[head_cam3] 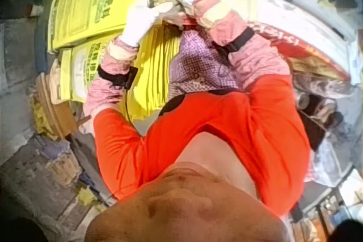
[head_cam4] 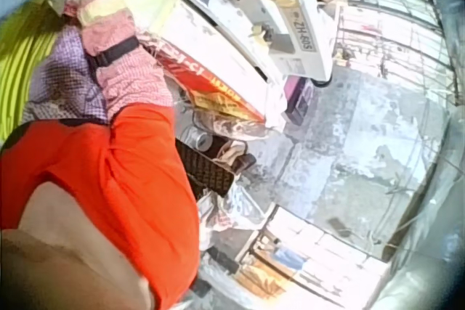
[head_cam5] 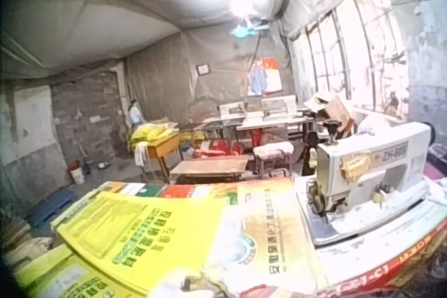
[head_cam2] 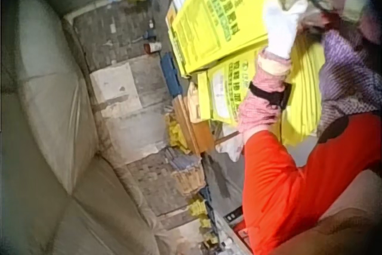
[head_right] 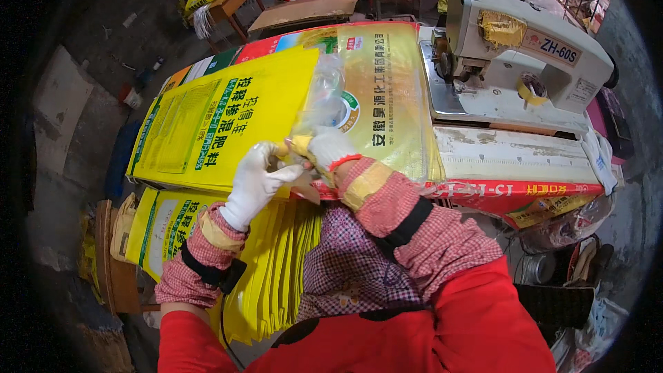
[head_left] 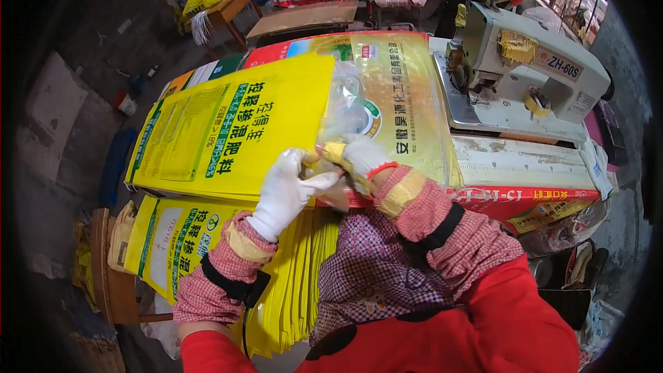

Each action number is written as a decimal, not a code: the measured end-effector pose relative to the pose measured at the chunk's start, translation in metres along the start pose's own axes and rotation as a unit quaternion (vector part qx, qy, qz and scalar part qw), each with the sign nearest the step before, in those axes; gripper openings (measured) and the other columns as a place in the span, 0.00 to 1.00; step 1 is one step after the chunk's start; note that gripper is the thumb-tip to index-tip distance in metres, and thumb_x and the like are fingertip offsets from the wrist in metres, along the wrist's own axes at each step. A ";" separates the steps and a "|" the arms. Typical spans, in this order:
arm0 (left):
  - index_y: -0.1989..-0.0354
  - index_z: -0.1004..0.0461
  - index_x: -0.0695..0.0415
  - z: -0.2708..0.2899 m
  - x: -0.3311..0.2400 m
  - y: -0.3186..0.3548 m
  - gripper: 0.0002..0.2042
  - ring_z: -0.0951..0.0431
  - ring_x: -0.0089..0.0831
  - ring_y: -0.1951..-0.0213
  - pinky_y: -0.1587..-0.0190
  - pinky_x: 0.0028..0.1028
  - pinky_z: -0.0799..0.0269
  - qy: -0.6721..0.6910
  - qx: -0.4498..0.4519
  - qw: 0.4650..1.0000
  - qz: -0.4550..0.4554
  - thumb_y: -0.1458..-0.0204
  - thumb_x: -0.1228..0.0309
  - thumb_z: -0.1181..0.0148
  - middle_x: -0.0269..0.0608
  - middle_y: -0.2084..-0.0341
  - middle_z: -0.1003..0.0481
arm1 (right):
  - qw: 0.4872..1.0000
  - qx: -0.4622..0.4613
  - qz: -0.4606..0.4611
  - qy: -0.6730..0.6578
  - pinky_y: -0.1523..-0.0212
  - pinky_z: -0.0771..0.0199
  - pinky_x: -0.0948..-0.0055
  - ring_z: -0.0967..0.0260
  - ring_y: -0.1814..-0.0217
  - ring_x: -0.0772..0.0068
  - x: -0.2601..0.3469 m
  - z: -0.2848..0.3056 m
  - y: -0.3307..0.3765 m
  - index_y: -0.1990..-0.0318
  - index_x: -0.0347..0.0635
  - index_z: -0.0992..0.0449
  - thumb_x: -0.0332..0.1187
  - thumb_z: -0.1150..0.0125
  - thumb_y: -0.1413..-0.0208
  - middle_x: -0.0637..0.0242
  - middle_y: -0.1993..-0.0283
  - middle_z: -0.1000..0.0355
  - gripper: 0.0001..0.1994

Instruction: Sewing the edges of large yellow plastic bags using an industrial sewing machine.

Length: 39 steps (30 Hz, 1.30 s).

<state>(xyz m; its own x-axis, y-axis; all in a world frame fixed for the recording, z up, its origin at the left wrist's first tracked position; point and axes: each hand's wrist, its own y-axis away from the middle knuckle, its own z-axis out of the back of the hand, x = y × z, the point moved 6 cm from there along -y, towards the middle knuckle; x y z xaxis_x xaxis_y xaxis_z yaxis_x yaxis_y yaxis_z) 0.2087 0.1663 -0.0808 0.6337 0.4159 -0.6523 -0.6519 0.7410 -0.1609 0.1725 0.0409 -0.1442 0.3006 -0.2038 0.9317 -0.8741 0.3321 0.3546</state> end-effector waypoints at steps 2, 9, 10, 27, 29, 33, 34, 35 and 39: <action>0.67 0.29 0.64 -0.006 0.020 -0.007 0.14 0.32 0.19 0.72 0.67 0.21 0.33 0.148 -0.018 0.987 0.055 0.59 0.69 0.36 0.34 0.75 0.29 | 0.955 -0.035 0.183 0.229 0.70 0.30 0.64 0.28 0.70 0.60 0.025 -0.015 -0.002 0.65 0.34 0.25 0.51 0.40 0.54 0.51 0.71 0.27 0.24; 0.76 0.31 0.59 0.075 0.018 -0.013 0.08 0.30 0.20 0.78 0.73 0.19 0.34 0.216 -0.085 0.971 0.050 0.50 0.70 0.43 0.34 0.80 0.30 | 0.901 -0.062 0.162 0.398 0.62 0.30 0.62 0.28 0.61 0.54 0.030 0.006 -0.001 0.61 0.40 0.26 0.50 0.45 0.53 0.49 0.62 0.28 0.22; 0.77 0.32 0.57 0.107 0.019 -0.010 0.09 0.34 0.18 0.79 0.73 0.18 0.38 0.143 -0.163 0.976 0.029 0.48 0.68 0.44 0.31 0.82 0.32 | 0.873 -0.087 0.213 0.430 0.67 0.29 0.62 0.27 0.65 0.59 0.033 0.010 0.002 0.64 0.38 0.26 0.46 0.45 0.52 0.50 0.66 0.27 0.18; 0.73 0.39 0.59 0.144 -0.052 0.054 0.07 0.31 0.21 0.80 0.75 0.20 0.34 0.169 -0.173 0.969 0.038 0.51 0.80 0.46 0.37 0.79 0.30 | 0.842 -0.045 0.286 0.455 0.57 0.29 0.64 0.30 0.58 0.56 0.058 -0.015 -0.133 0.56 0.45 0.27 0.37 0.52 0.50 0.56 0.57 0.28 0.15; 0.73 0.41 0.58 0.168 -0.055 0.073 0.08 0.32 0.21 0.80 0.76 0.19 0.35 0.140 -0.224 0.964 0.010 0.51 0.81 0.47 0.37 0.77 0.30 | 0.856 -0.061 0.232 0.458 0.58 0.29 0.64 0.29 0.59 0.57 0.060 -0.009 -0.137 0.57 0.45 0.26 0.37 0.50 0.50 0.57 0.56 0.28 0.14; 0.74 0.34 0.60 0.163 -0.053 0.094 0.08 0.28 0.25 0.78 0.73 0.21 0.31 0.096 -0.181 0.978 0.027 0.58 0.83 0.42 0.38 0.81 0.28 | 0.969 0.183 -0.053 -0.159 0.61 0.27 0.64 0.28 0.63 0.57 0.046 -0.039 -0.082 0.61 0.44 0.27 0.44 0.48 0.49 0.56 0.60 0.28 0.15; 0.74 0.34 0.60 0.148 -0.048 0.094 0.08 0.27 0.26 0.77 0.72 0.22 0.30 0.097 -0.141 0.985 -0.017 0.59 0.82 0.40 0.38 0.82 0.28 | 0.913 0.226 -0.127 -0.315 0.61 0.27 0.64 0.27 0.64 0.57 0.039 -0.045 -0.066 0.62 0.43 0.27 0.46 0.47 0.48 0.56 0.60 0.28 0.16; 0.74 0.34 0.59 0.124 -0.050 0.090 0.08 0.27 0.30 0.77 0.73 0.24 0.30 0.023 -0.026 0.997 -0.076 0.59 0.80 0.40 0.39 0.81 0.29 | 0.943 0.178 -0.073 -0.272 0.63 0.28 0.65 0.28 0.65 0.59 0.033 -0.048 -0.075 0.61 0.43 0.28 0.54 0.50 0.47 0.54 0.63 0.28 0.22; 0.77 0.32 0.58 0.002 -0.024 0.137 0.06 0.29 0.41 0.76 0.73 0.30 0.33 -0.091 0.418 0.891 -0.153 0.55 0.71 0.42 0.43 0.80 0.32 | 0.973 -0.091 0.180 -0.109 0.59 0.33 0.64 0.31 0.60 0.61 0.065 0.022 -0.113 0.55 0.39 0.29 0.58 0.58 0.45 0.56 0.60 0.28 0.28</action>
<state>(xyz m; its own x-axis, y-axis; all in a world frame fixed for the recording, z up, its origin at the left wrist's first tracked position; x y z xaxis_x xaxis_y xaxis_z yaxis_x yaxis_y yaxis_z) 0.1051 0.2586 -0.0857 0.8355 0.1492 -0.5289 0.0530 0.9361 0.3478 0.2823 -0.0306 -0.1257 -0.1176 -0.2292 0.9663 -0.8202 0.5710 0.0356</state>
